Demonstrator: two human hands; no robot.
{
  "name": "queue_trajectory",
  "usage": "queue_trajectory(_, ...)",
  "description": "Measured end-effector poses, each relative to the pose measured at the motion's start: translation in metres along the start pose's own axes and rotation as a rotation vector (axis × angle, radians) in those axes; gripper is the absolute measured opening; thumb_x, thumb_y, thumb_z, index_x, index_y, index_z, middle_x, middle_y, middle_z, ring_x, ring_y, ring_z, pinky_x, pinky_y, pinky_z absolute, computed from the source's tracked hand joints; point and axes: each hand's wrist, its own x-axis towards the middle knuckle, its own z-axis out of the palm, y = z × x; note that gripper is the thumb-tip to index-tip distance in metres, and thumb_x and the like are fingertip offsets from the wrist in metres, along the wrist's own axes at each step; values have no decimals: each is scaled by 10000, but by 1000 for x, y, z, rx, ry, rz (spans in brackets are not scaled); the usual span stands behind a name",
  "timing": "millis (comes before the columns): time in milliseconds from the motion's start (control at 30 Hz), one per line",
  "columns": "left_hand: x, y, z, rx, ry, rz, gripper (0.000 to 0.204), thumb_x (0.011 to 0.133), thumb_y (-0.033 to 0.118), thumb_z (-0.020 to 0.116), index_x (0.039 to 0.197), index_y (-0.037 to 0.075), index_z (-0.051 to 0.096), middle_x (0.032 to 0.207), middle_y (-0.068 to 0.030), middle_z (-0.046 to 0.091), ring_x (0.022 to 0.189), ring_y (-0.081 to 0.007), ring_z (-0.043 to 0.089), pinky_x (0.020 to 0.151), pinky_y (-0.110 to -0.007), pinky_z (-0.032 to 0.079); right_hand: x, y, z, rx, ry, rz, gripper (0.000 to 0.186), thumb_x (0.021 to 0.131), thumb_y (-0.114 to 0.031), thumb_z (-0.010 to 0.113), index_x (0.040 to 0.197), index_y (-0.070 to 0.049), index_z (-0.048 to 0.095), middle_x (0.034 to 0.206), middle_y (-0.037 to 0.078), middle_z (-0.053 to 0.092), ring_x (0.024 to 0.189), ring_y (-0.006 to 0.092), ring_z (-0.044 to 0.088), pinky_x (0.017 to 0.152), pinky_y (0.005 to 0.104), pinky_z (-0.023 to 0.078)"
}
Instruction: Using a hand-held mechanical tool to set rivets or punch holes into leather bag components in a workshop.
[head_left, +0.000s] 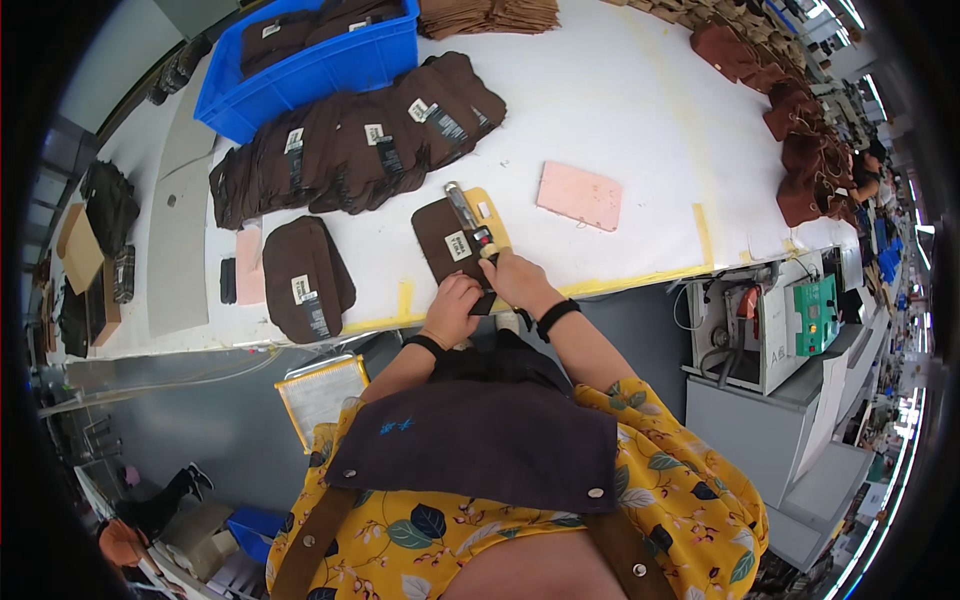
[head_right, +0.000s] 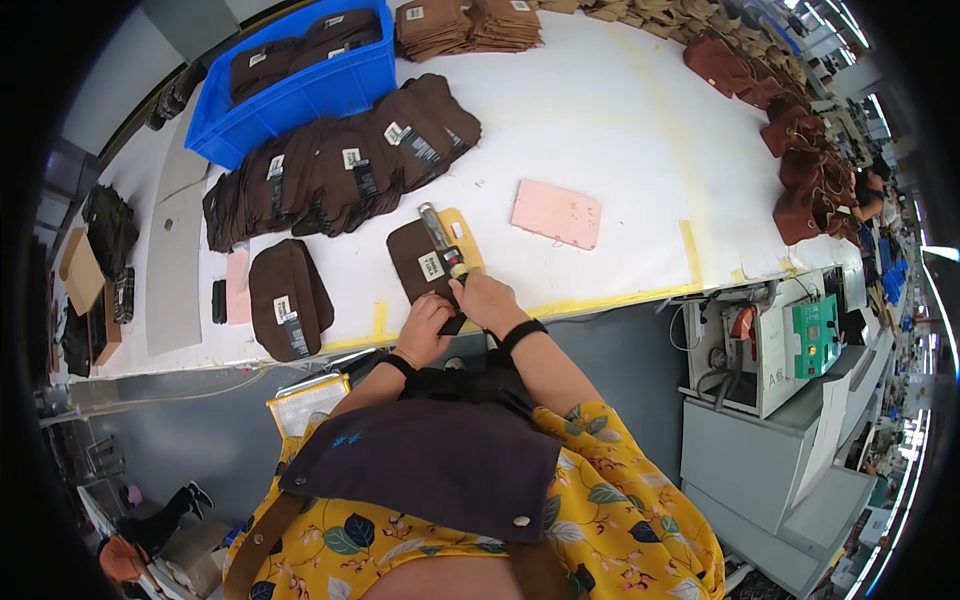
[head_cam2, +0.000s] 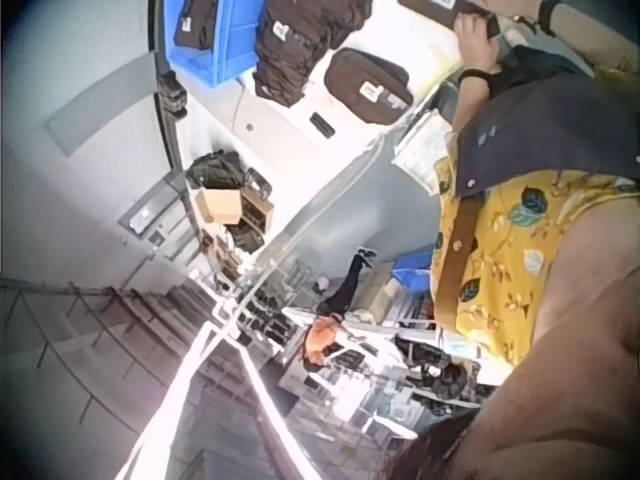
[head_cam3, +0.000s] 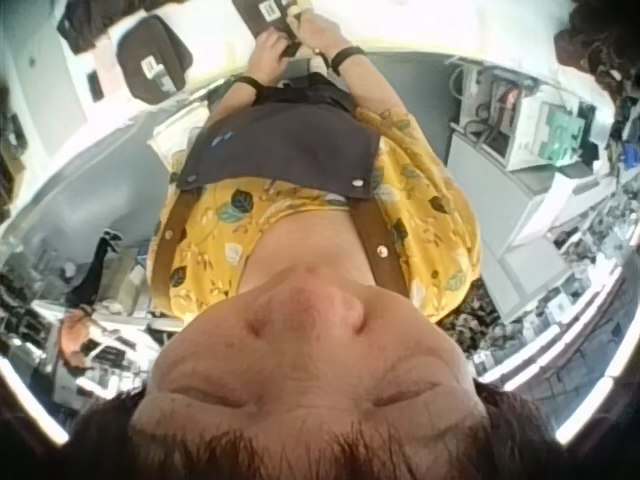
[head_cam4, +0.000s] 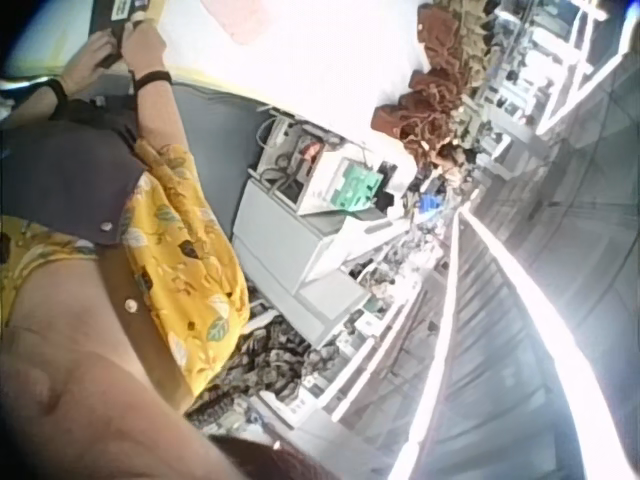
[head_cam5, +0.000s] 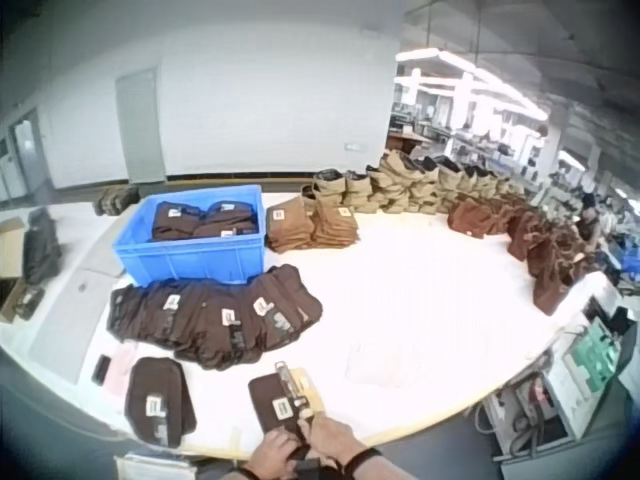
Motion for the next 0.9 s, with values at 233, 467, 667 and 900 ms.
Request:
queue_trajectory(233, 10, 5, 3, 95, 154, -351, 362, 723, 71, 722, 1051, 36, 573, 1064, -164, 580, 1046, -373, 534, 904, -470, 426, -12, 62, -22, -5, 310, 69, 446, 972, -456, 526, 970, -10, 509, 747, 231, 667, 707, 421, 659, 630, 532, 503)
queue_trajectory(467, 13, -13, -7, 305, 249, -460, 599, 764, 211, 754, 1264, 22, 484, 1296, -187, 495, 1243, -408, 417, 1065, -526, 314, -16, 106, -44, 52, 456, 201, 378, 942, -357, 588, 1015, 6, 510, 891, 233, 656, 846, 407, 647, 716, 499, 507)
queue_trajectory(667, 11, -1, -8, 362, 147, -394, 435, 790, 202, 737, 1149, 22, 569, 1263, -166, 518, 1243, -399, 417, 1063, -521, 319, 33, 58, 16, 186, 152, -279, 382, 881, -229, 625, 1110, 71, 566, 1139, 263, 575, 1107, 412, 523, 968, 462, 428)
queue_trajectory(900, 17, -7, -25, 215, 97, -394, 449, 792, 206, 760, 1153, 32, 557, 1260, -182, 536, 1166, -385, 493, 998, -469, 403, 81, 60, 30, 677, -95, -56, 249, 902, -221, 648, 965, 16, 609, 831, 123, 658, 736, 227, 637, 675, 356, 511)
